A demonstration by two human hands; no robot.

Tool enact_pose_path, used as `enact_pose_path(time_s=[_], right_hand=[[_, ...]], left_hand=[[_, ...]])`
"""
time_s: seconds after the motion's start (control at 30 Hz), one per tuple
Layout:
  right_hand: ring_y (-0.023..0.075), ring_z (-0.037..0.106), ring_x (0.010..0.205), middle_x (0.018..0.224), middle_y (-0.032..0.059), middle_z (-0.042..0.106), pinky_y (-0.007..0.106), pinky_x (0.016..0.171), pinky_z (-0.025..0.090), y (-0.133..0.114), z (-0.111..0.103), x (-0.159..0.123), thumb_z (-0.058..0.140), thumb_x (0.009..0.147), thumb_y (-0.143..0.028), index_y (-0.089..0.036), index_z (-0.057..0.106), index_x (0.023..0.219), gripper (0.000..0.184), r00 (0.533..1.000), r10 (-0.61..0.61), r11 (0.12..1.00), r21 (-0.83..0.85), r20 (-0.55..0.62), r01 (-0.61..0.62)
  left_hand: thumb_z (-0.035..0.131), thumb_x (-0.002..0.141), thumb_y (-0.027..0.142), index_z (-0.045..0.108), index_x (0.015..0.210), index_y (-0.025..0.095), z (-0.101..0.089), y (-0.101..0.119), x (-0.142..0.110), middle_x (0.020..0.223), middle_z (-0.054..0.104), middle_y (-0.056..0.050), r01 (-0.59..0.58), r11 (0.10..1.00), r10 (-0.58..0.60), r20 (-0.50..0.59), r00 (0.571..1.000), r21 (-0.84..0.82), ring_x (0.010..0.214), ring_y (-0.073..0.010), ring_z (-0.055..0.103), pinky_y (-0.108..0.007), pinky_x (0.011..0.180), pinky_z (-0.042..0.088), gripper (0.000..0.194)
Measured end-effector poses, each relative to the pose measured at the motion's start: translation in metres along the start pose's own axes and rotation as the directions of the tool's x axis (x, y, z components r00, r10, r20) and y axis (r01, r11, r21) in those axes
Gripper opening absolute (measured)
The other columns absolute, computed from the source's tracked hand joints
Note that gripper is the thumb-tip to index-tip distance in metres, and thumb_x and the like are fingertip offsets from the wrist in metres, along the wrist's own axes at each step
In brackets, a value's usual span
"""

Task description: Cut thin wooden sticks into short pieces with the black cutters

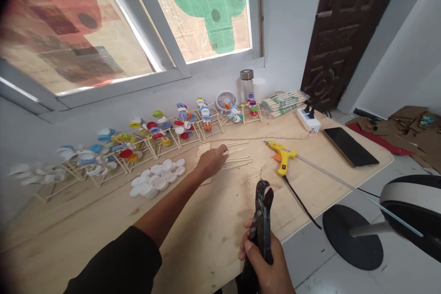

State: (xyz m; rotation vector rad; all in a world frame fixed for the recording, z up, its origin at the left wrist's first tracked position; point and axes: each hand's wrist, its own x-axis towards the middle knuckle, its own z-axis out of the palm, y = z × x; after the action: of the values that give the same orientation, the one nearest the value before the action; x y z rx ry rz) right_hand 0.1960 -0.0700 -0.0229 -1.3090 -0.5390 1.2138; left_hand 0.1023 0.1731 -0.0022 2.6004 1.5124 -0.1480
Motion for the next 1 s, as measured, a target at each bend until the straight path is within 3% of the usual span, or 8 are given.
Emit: enact_pose_path(time_s=[0.23,0.57,1.0], right_hand=[[0.017,0.055,0.059,0.064,0.0015,0.06,0.027,0.059,0.043,0.004,-0.002,0.002,0.061,0.071,-0.05,-0.02,0.06,0.093,0.037,0.999,-0.032,0.999,0.001,0.035,0.032],[0.017,0.055,0.06,0.066,0.002,0.059,0.027,0.059,0.044,0.001,-0.004,0.003,0.06,0.072,-0.05,-0.019,0.061,0.092,0.036,0.999,-0.008,1.0,0.002,0.049,0.008],[0.018,0.057,0.059,0.066,0.0036,0.06,0.028,0.057,0.045,-0.001,-0.003,0.005,0.059,0.07,-0.055,-0.018,0.06,0.094,0.044,0.997,0.027,0.999,-0.045,0.077,-0.024]], left_hand=[[0.039,0.086,0.028,0.046,0.112,0.021,0.0,-0.005,0.025,0.105,0.061,-0.01,0.011,1.0,-0.011,-0.003,1.0,-0.009,0.096,-0.022,0.056,-0.028,0.072,0.039,0.028],[0.044,0.083,0.03,0.058,0.089,0.022,0.003,-0.008,0.006,0.09,0.064,-0.005,-0.116,0.992,0.119,0.08,0.99,-0.039,0.082,-0.0181,0.059,-0.024,0.064,0.038,0.017],[0.042,0.085,0.034,0.053,0.102,0.022,0.002,-0.017,0.03,0.095,0.063,-0.007,-0.062,0.996,0.065,0.038,0.997,-0.061,0.089,-0.0204,0.058,-0.025,0.066,0.038,0.023]])
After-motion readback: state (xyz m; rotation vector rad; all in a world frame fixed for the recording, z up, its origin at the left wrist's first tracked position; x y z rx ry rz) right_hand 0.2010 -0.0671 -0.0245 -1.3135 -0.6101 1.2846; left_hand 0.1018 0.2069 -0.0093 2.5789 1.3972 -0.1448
